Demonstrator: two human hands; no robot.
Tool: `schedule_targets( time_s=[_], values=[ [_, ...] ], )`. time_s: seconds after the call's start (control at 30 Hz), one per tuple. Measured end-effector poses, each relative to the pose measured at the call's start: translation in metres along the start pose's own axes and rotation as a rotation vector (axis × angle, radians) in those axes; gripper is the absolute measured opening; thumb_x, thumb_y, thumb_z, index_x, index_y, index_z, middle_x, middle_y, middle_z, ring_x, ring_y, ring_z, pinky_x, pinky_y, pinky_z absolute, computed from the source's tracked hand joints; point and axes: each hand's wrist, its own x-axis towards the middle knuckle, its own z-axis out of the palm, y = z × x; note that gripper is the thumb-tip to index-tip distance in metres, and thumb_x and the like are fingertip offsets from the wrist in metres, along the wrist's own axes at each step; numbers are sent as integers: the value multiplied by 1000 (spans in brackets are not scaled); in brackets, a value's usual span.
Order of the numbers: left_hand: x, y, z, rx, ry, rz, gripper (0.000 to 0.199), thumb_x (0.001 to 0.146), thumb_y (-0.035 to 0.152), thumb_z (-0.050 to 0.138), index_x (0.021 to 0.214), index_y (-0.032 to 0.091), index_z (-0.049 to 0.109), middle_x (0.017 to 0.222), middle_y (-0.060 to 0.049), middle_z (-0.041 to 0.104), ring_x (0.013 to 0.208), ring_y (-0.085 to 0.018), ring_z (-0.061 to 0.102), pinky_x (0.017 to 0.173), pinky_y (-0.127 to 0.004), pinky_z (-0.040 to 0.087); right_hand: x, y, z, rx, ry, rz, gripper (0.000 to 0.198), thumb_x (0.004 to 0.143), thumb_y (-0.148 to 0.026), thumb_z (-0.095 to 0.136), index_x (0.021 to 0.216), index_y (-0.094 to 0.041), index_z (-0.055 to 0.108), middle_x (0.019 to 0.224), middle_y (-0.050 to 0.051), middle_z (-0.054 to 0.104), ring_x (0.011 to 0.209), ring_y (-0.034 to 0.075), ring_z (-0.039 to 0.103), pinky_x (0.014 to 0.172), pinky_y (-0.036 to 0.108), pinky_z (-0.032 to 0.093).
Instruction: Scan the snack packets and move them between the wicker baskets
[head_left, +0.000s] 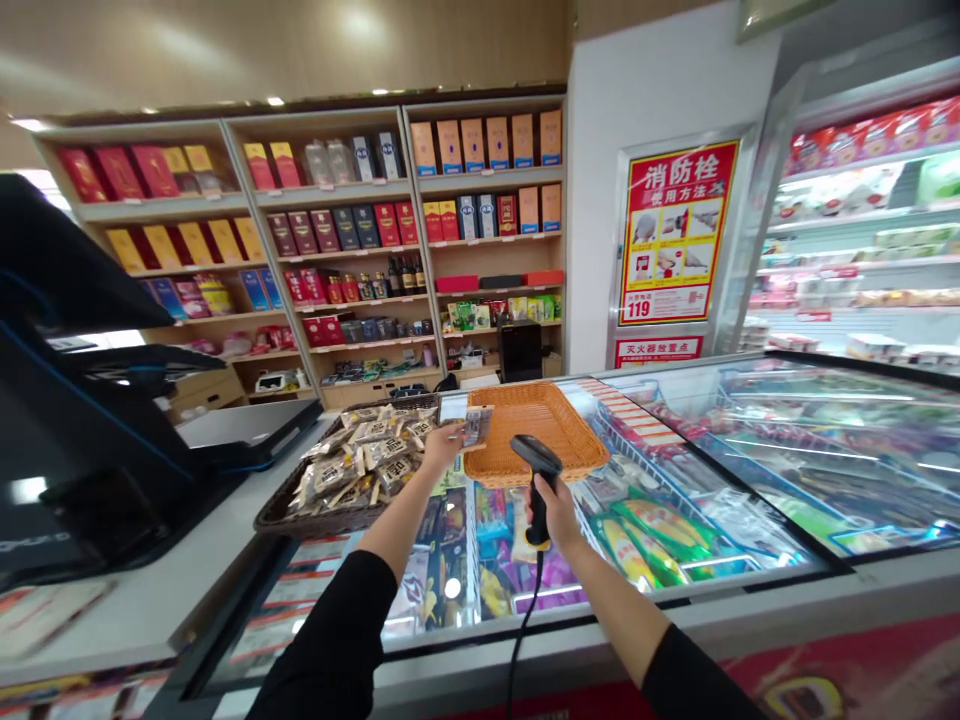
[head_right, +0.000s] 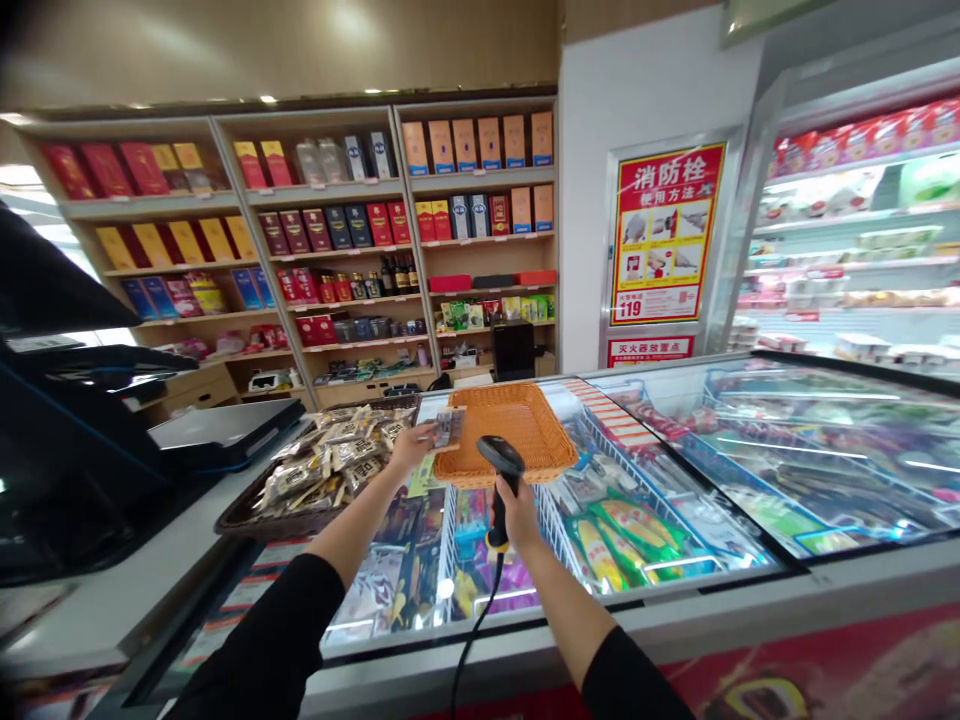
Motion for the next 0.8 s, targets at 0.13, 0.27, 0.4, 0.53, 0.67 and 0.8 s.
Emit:
schedule_targets(
  time_s=[0.13, 0.27, 0.4, 0.53, 0.67, 0.8],
  values=[
    [0, -5, 0, 174, 21, 109, 31, 76, 22, 64, 104, 15, 73, 98, -9, 74, 93, -24, 68, 81, -34, 54, -1, 1, 8, -9, -69, -4, 40, 74, -57, 64, 76, -20, 49, 52, -5, 54, 34, 10, 46, 34, 22, 37],
    [-6, -1, 2, 279, -33, 121, 28, 77, 20, 62, 102, 20, 74, 93, -5, 75, 93, -23, 68, 85, -33, 52, -7, -3, 16, 0, -104, 7, 40, 73, -57, 65, 74, -19, 49, 52, -4, 54, 35, 9, 47, 35, 21, 37],
    [-8, 0, 4, 260, -84, 136, 29, 77, 18, 62, 102, 21, 74, 97, -3, 75, 95, -23, 68, 87, -32, 52, -13, -3, 21, 5, -106, -13, 41, 74, -57, 64, 70, -19, 49, 51, -4, 53, 35, 9, 46, 34, 21, 35],
    [-8, 0, 4, 228, -63, 126, 29, 75, 16, 63, 101, 20, 75, 98, -4, 74, 95, -25, 68, 89, -35, 51, -15, -1, 22, 2, -97, -30, 39, 76, -55, 64, 70, -19, 49, 51, -4, 54, 34, 8, 46, 35, 20, 35],
    [-10, 5, 4, 205, -74, 115, 26, 75, 19, 65, 99, 21, 75, 95, -3, 75, 95, -25, 68, 89, -36, 51, -14, 1, 21, 25, -94, -18, 40, 76, -55, 64, 70, -19, 49, 52, -4, 55, 35, 9, 47, 35, 21, 37],
    [-13, 9, 5, 211, -48, 94, 29, 74, 15, 66, 99, 23, 75, 91, -3, 75, 92, -25, 69, 87, -36, 53, -15, 3, 19, 29, -105, -19, 40, 77, -55, 64, 68, -19, 49, 53, -4, 55, 35, 9, 48, 35, 21, 38]
  ],
)
